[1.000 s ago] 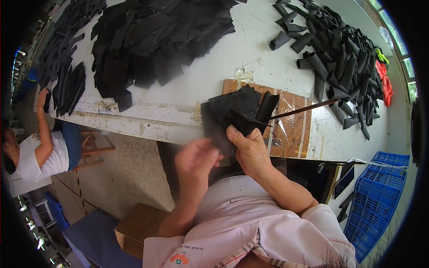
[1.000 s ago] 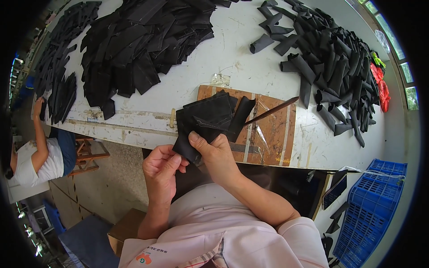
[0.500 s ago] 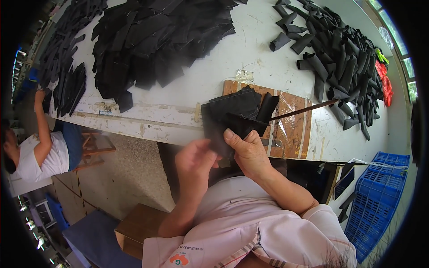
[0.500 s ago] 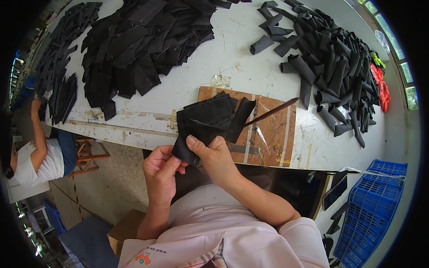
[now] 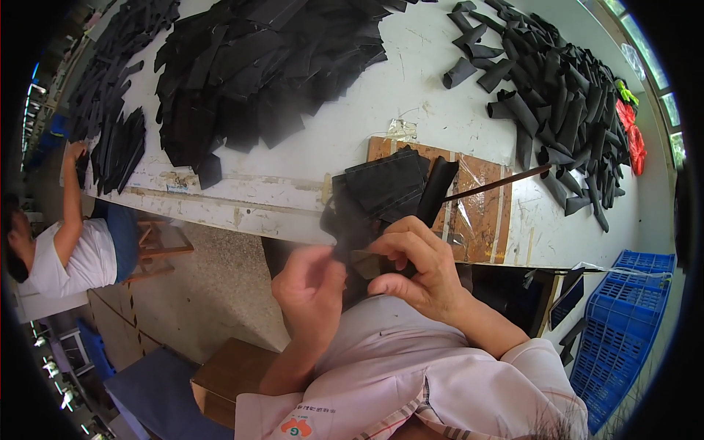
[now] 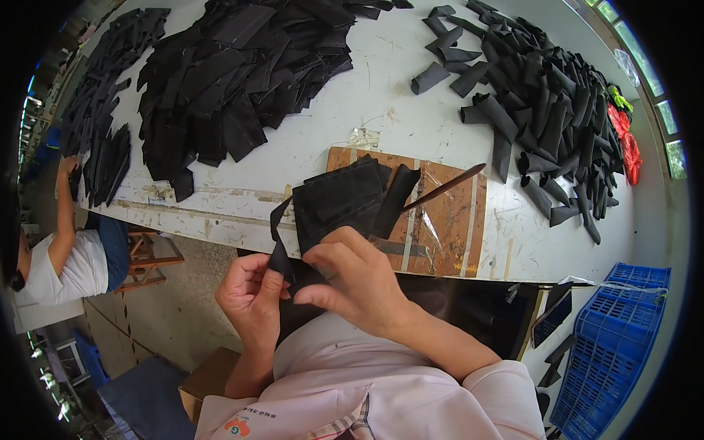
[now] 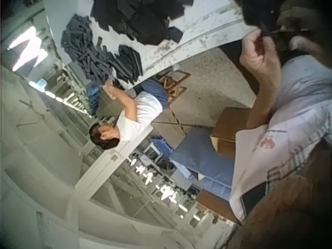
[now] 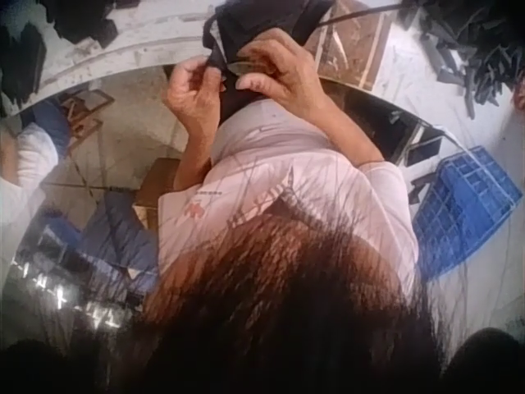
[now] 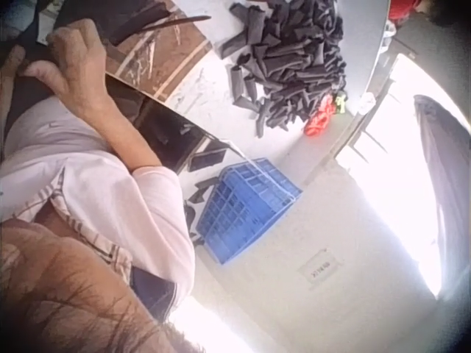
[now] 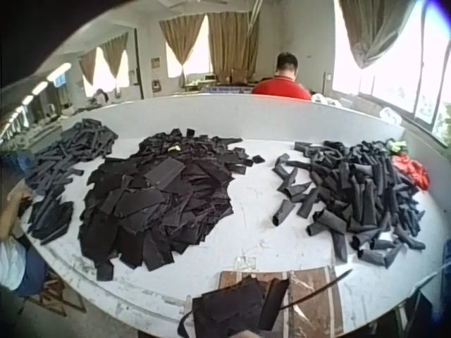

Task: The recorder manually assembles black foam or rubber components on a workbench in a factory setting, using small tools to join pieces.

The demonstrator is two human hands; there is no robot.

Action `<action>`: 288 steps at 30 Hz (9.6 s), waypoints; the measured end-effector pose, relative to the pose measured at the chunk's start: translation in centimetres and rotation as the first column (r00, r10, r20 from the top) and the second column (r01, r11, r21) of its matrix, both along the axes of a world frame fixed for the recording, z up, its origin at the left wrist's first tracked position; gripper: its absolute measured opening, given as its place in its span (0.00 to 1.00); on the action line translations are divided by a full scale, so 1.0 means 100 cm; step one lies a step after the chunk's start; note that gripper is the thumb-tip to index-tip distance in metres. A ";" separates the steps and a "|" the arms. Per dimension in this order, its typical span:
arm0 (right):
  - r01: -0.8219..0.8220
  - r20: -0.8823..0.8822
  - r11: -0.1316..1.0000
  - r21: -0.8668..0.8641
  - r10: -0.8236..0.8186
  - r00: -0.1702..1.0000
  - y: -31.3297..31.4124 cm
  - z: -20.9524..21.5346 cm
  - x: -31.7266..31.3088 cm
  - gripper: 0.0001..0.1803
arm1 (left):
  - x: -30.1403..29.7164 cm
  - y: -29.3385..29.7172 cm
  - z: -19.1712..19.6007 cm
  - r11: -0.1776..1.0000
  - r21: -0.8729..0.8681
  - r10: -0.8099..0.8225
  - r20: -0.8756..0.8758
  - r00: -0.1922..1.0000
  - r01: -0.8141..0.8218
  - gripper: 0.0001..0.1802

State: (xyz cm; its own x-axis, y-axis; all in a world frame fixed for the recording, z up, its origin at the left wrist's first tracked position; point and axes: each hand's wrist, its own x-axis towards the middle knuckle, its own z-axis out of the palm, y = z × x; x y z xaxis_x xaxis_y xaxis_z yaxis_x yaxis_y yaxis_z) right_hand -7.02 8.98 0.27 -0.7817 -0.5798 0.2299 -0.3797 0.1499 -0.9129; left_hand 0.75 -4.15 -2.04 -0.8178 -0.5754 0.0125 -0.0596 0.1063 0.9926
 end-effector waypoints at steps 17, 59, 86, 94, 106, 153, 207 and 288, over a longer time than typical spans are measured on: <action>0.146 -0.451 0.977 0.156 -0.061 0.890 -0.015 -0.047 0.003 0.12 | -0.011 -0.003 -0.009 0.748 0.663 -0.043 0.027 0.999 0.014 0.12; 0.114 0.279 0.961 -0.252 -0.041 0.959 0.013 -0.018 0.000 0.07 | -0.016 0.032 0.008 0.987 -0.008 -0.159 -0.236 0.959 0.162 0.13; 0.288 -0.097 0.938 -0.191 -0.310 0.946 0.052 0.080 -0.039 0.15 | -0.098 0.046 0.082 -0.357 0.767 -0.392 -0.641 0.660 0.533 0.15; 0.336 0.658 0.885 -0.324 -0.044 0.752 0.074 0.031 -0.073 0.12 | -0.135 0.057 0.045 -0.376 0.865 -0.414 -0.477 0.775 0.332 0.11; 0.179 0.600 0.927 -0.330 0.060 0.798 0.071 0.035 -0.087 0.13 | -0.128 0.049 0.048 -0.582 0.785 -0.266 -0.428 0.864 0.210 0.09; 0.179 -0.280 0.970 0.162 -0.129 0.951 0.083 -0.002 -0.070 0.06 | -0.137 0.078 0.055 0.708 -0.086 -0.671 -0.392 0.629 0.701 0.05; 0.040 -0.198 0.842 -0.538 -0.172 0.965 0.080 0.079 -0.022 0.14 | -0.097 -0.011 -0.023 0.639 -0.633 -0.352 0.263 0.898 0.436 0.18; 0.103 0.824 0.885 -0.454 0.373 0.426 -0.029 -0.043 0.003 0.07 | -0.016 0.001 -0.027 0.909 -0.353 0.178 -0.150 0.973 -0.221 0.12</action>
